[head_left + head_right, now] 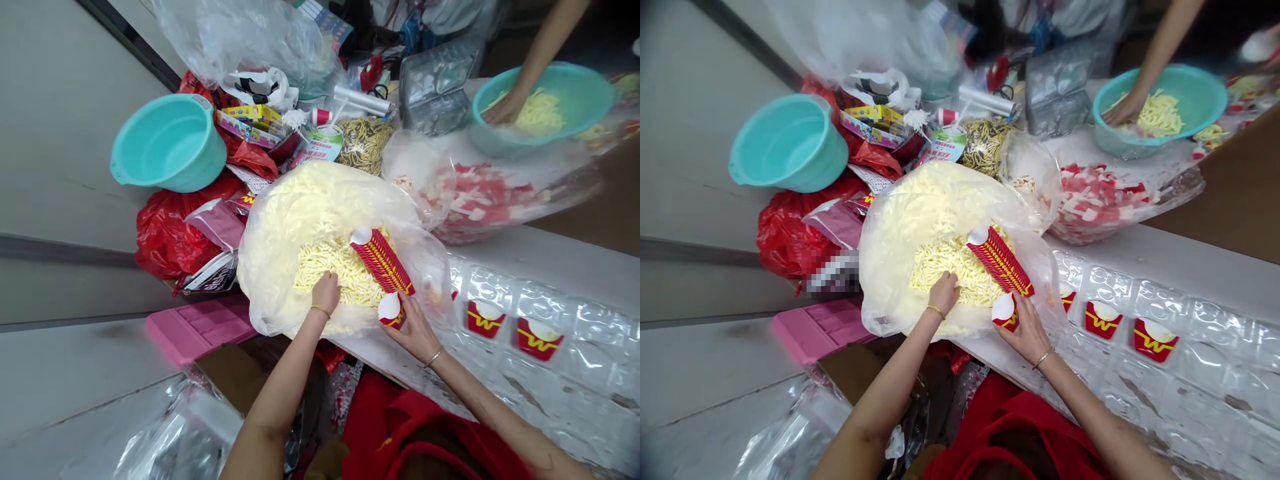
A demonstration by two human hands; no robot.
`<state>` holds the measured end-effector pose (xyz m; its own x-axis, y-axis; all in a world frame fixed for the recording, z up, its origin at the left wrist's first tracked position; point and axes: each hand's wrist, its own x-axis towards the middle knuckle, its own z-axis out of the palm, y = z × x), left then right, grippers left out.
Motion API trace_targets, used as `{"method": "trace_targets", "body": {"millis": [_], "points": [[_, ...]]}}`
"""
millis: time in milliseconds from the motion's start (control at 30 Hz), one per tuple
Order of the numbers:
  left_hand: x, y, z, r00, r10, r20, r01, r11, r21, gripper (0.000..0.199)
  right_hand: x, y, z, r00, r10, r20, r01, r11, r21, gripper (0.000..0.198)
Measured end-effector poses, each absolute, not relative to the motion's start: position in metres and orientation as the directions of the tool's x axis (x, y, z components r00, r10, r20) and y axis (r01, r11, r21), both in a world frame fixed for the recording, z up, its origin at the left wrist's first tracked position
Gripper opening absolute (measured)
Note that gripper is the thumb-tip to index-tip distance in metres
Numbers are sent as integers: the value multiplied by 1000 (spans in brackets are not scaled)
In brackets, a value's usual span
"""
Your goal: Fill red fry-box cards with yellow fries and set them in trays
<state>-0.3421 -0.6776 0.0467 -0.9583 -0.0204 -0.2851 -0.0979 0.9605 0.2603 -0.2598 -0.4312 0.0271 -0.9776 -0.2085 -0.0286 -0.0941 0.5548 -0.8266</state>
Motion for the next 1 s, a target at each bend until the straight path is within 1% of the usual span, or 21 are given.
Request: {"method": "trace_targets", "body": {"millis": [33, 67, 100, 167, 233, 267, 333, 367, 433, 500, 600, 700, 767, 867, 933, 1000], "points": [[-344, -681, 46, -960, -46, -275, -152, 914, 377, 4, -260, -432, 29, -976, -214, -30, -96, 554, -827, 82], [-345, -685, 47, -960, -82, -269, -209, 850, 484, 7, -262, -433, 30, -975, -219, -25, -102, 551, -828, 83], [-346, -689, 48, -956, -118, -268, -255, 787, 562, 15, -263, -434, 31, -975, -224, -15, -113, 547, -830, 84], [-346, -696, 54, -934, -178, -310, -348, 650, 675, 27, -268, -436, 30, -972, -236, 5, -135, 538, -832, 86], [-344, -697, 64, -899, -181, -399, -436, 455, 776, 31, -274, -440, 29, -968, -249, 10, -148, 541, -828, 86], [-342, -695, 70, -878, -160, -451, -478, 320, 818, 32, -277, -443, 29, -967, -255, 10, -153, 547, -823, 86], [-339, -689, 81, -842, -96, -530, -537, 74, 840, 32, -284, -452, 30, -963, -269, 15, -170, 564, -808, 85], [-337, -684, 87, -832, -71, -550, -552, 4, 834, 32, -287, -457, 31, -960, -280, 21, -184, 570, -801, 85], [-335, -677, 95, -816, -49, -575, -571, -77, 817, 34, -292, -467, 33, -951, -306, 31, -211, 576, -789, 85], [-333, -671, 100, -815, -38, -578, -572, -95, 814, 35, -296, -477, 36, -944, -327, 35, -232, 586, -776, 85], [-332, -668, 101, -831, 12, -556, -556, -38, 830, 34, -302, -486, 40, -950, -311, 42, -233, 610, -757, 84], [-332, -666, 102, -820, 122, -559, -554, 74, 829, 34, -310, -488, 45, -957, -284, 66, -233, 609, -758, 82], [-333, -663, 103, -824, 182, -537, -510, 177, 842, 32, -314, -488, 47, -944, -313, 103, -279, 590, -758, 79], [-334, -660, 104, -856, 205, -474, -426, 240, 872, 25, -316, -485, 49, -915, -373, 153, -355, 566, -744, 74], [-334, -659, 105, -858, 227, -460, -398, 272, 876, 22, -316, -482, 49, -910, -382, 163, -369, 563, -739, 72], [-334, -660, 106, -841, 269, -469, -374, 338, 864, 20, -314, -479, 47, -909, -383, 162, -368, 560, -742, 71]]}}
